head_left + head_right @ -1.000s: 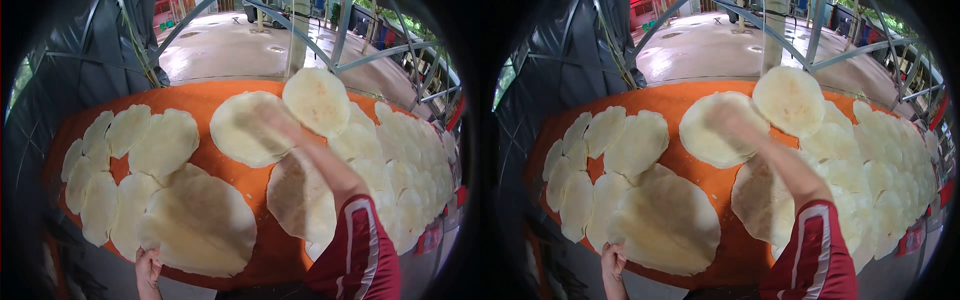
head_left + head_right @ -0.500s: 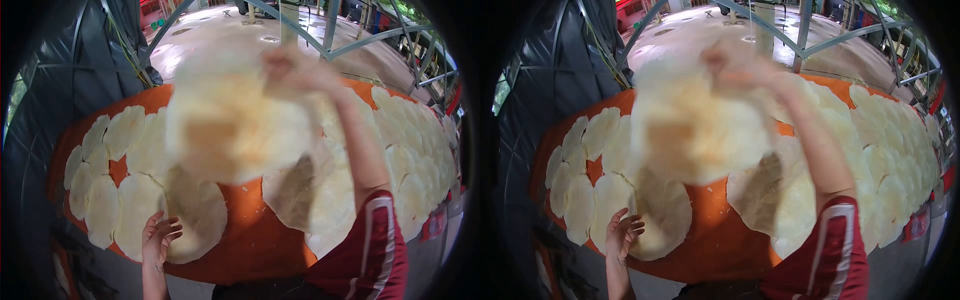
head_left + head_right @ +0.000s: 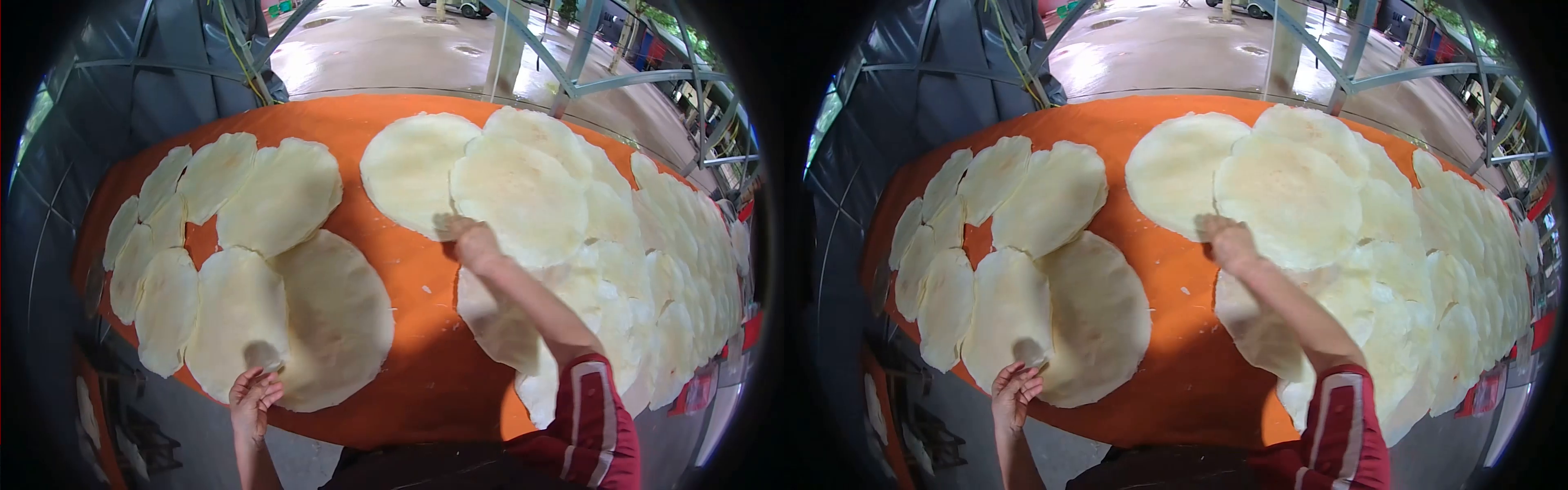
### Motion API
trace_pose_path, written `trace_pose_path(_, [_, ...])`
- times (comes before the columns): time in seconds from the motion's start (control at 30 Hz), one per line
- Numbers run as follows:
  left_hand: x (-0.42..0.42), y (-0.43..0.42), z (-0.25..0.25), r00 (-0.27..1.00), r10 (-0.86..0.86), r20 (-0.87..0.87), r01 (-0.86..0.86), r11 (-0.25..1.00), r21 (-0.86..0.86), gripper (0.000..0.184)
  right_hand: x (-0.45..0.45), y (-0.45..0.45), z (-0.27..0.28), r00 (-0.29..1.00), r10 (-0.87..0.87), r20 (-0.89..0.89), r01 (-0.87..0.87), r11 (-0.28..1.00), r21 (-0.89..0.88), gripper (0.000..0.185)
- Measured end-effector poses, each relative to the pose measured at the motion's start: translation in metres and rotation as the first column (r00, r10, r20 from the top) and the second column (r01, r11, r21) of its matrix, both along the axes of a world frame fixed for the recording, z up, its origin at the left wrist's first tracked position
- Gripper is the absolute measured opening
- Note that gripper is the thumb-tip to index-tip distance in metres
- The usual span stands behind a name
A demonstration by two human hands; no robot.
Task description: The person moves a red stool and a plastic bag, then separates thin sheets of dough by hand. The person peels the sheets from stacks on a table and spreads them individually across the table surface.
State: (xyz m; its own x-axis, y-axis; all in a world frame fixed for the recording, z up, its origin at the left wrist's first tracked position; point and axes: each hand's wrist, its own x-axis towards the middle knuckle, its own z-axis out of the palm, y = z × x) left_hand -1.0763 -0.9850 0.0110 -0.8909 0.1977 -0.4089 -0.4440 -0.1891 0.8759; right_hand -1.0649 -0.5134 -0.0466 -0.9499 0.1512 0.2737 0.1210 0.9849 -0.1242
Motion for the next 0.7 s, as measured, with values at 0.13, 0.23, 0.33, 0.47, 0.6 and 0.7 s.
trace_pose_path(0.13, [-0.013, -0.017, -0.009, 1.000, -0.026, -0.001, 0.026, 0.999, 0.019, 0.024, -0.049, -0.032, -0.038, 0.973, 0.001, -0.231, 0.102, 0.894, 0.435, 0.049])
trace_pose_path(0.23, [-0.021, -0.028, -0.007, 0.995, -0.095, -0.019, 0.095, 0.995, 0.009, 0.025, -0.077, -0.021, -0.025, 0.989, -0.123, 0.080, 0.095, 0.953, 0.289, 0.039])
trace_pose_path(0.33, [-0.034, -0.048, -0.012, 0.992, -0.126, -0.008, 0.126, 0.992, 0.007, 0.028, -0.108, -0.013, 0.025, 0.969, -0.133, 0.206, 0.088, 0.972, 0.217, 0.016])
trace_pose_path(0.47, [-0.065, -0.034, -0.013, 0.956, -0.283, 0.077, 0.264, 0.945, 0.190, 0.038, -0.113, -0.107, 0.128, 0.963, 0.111, 0.247, -0.175, 0.951, 0.256, 0.010])
trace_pose_path(0.6, [-0.103, 0.031, -0.023, 0.879, -0.446, 0.166, 0.330, 0.823, 0.463, 0.055, -0.073, -0.211, 0.135, 0.767, 0.450, 0.458, -0.203, 0.847, -0.492, 0.046])
trace_pose_path(0.7, [-0.112, 0.057, -0.045, 0.871, -0.468, 0.151, 0.364, 0.821, 0.440, 0.068, -0.059, -0.232, 0.073, 0.795, 0.455, 0.400, -0.220, 0.832, -0.510, 0.063])
